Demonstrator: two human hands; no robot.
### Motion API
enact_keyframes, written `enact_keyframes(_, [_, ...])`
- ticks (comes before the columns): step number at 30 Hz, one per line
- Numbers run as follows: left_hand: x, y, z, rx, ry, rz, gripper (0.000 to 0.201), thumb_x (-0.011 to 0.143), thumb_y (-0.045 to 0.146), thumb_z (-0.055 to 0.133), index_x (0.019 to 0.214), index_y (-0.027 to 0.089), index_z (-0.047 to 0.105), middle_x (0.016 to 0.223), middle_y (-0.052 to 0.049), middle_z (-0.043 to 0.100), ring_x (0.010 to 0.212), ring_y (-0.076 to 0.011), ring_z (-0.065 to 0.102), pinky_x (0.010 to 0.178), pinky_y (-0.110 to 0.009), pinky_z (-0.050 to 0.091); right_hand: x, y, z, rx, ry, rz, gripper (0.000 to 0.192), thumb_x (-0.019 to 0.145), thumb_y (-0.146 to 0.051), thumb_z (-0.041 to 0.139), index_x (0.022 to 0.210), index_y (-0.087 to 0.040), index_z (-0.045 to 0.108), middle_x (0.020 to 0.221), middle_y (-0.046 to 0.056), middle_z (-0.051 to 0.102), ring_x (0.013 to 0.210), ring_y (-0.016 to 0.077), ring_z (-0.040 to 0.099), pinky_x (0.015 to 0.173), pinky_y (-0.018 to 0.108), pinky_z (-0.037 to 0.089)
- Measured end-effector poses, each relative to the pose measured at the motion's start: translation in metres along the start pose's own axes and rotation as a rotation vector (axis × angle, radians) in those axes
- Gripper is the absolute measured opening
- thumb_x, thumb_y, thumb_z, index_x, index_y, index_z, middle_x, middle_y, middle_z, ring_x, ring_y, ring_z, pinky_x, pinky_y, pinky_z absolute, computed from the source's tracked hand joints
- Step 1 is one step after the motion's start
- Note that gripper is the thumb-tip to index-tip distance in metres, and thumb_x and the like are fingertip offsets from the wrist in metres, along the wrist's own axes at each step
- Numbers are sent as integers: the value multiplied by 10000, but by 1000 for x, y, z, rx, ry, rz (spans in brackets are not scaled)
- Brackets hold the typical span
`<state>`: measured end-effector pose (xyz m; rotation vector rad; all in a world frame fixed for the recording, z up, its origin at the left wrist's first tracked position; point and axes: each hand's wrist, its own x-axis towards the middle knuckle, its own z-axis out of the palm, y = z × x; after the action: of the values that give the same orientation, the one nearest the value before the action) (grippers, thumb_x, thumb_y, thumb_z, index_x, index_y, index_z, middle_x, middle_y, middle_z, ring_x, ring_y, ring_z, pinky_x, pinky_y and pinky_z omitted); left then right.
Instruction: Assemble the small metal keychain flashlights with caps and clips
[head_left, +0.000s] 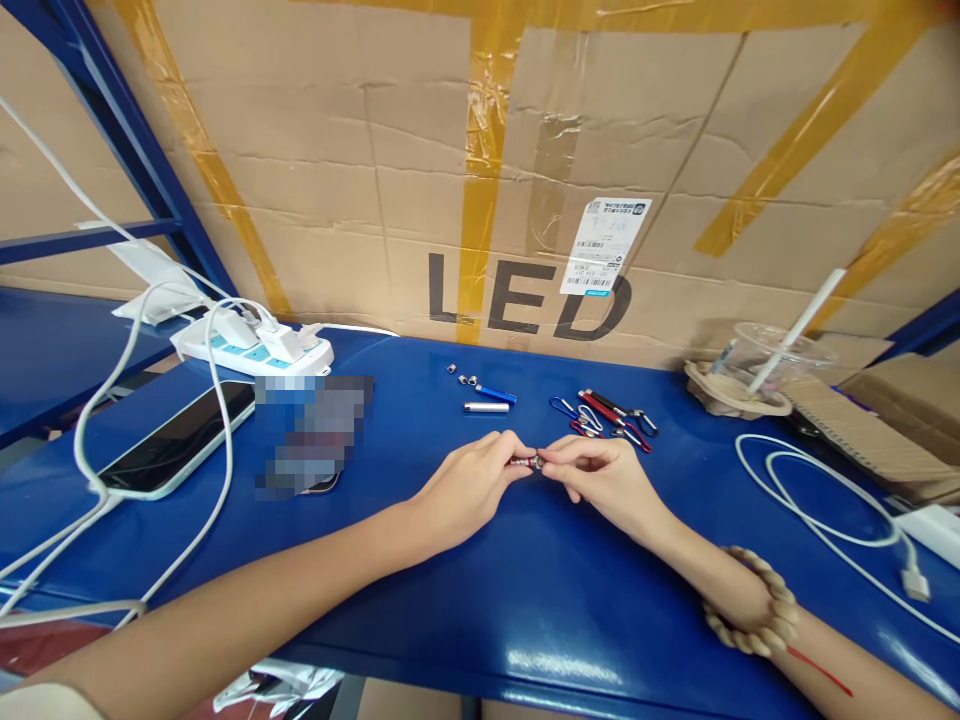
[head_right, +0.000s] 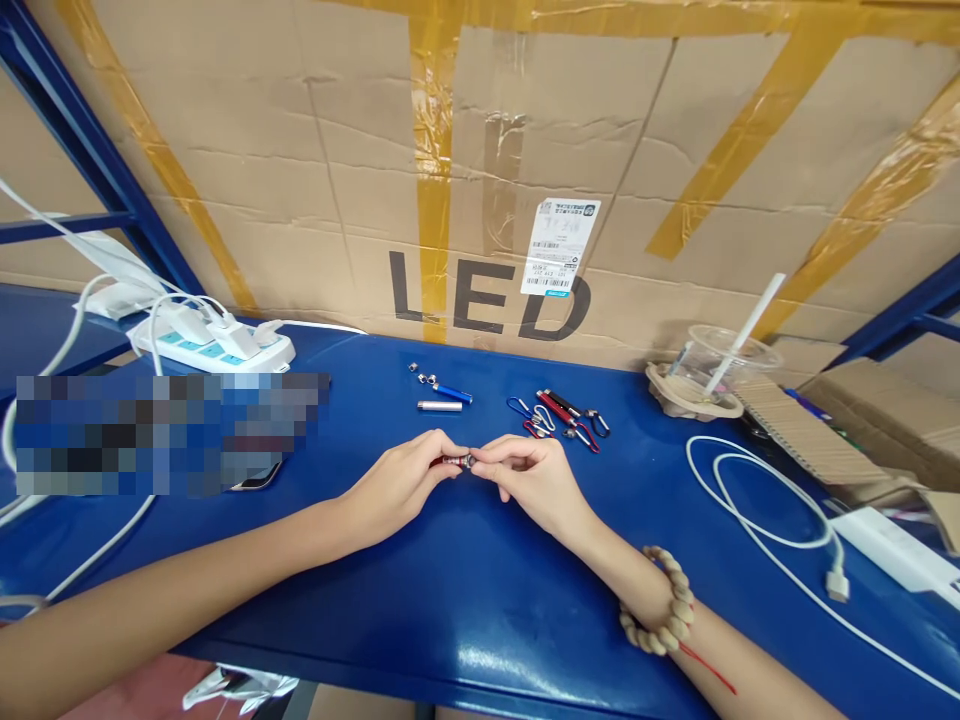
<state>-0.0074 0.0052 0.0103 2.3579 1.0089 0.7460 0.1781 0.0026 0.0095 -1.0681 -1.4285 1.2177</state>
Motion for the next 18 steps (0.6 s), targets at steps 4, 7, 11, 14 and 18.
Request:
enact_keyframes(4, [-1,-2,0,-48,-11,24,97,929,203,404,909,192,499,981,-25,638,898,-148,612,771,-267,478,-1,-1,1,1,-16,-1,163,559,-318,802,583,-179,722,698,34,672,391,46,470,359,214,373])
enact_keyframes(7, [-1,-3,-2,-77,-5,61,107,928,201,405,945,195,510,963,-20,641,892,-140,614,782,-260,478,-2,-4,2,-3,-9,23,213,531,-352,809,547,-167,705,694,33,668,373,36,448,351,211,361])
enact_keyframes(11, [0,-4,-3,-77,7,60,128,927,210,401,962,200,524,947,-16,640,892,-139,615,780,-258,480,-1,-5,3,16,-21,42,243,519,-380,807,550,-165,698,678,25,667,370,33,439,355,205,355])
enact_keyframes(14, [1,-5,-2,-63,27,40,145,929,221,393,994,208,522,960,-19,637,897,-141,613,790,-265,484,0,-2,2,-1,-8,61,291,509,-423,803,599,-163,707,686,25,676,375,36,435,367,208,352])
enact_keyframes(18, [3,-5,0,-5,64,25,181,936,257,381,1039,214,524,999,-36,629,916,-154,606,824,-295,481,1,-2,1,-103,7,93,400,562,-504,754,746,-150,731,495,-12,593,372,49,418,390,204,336])
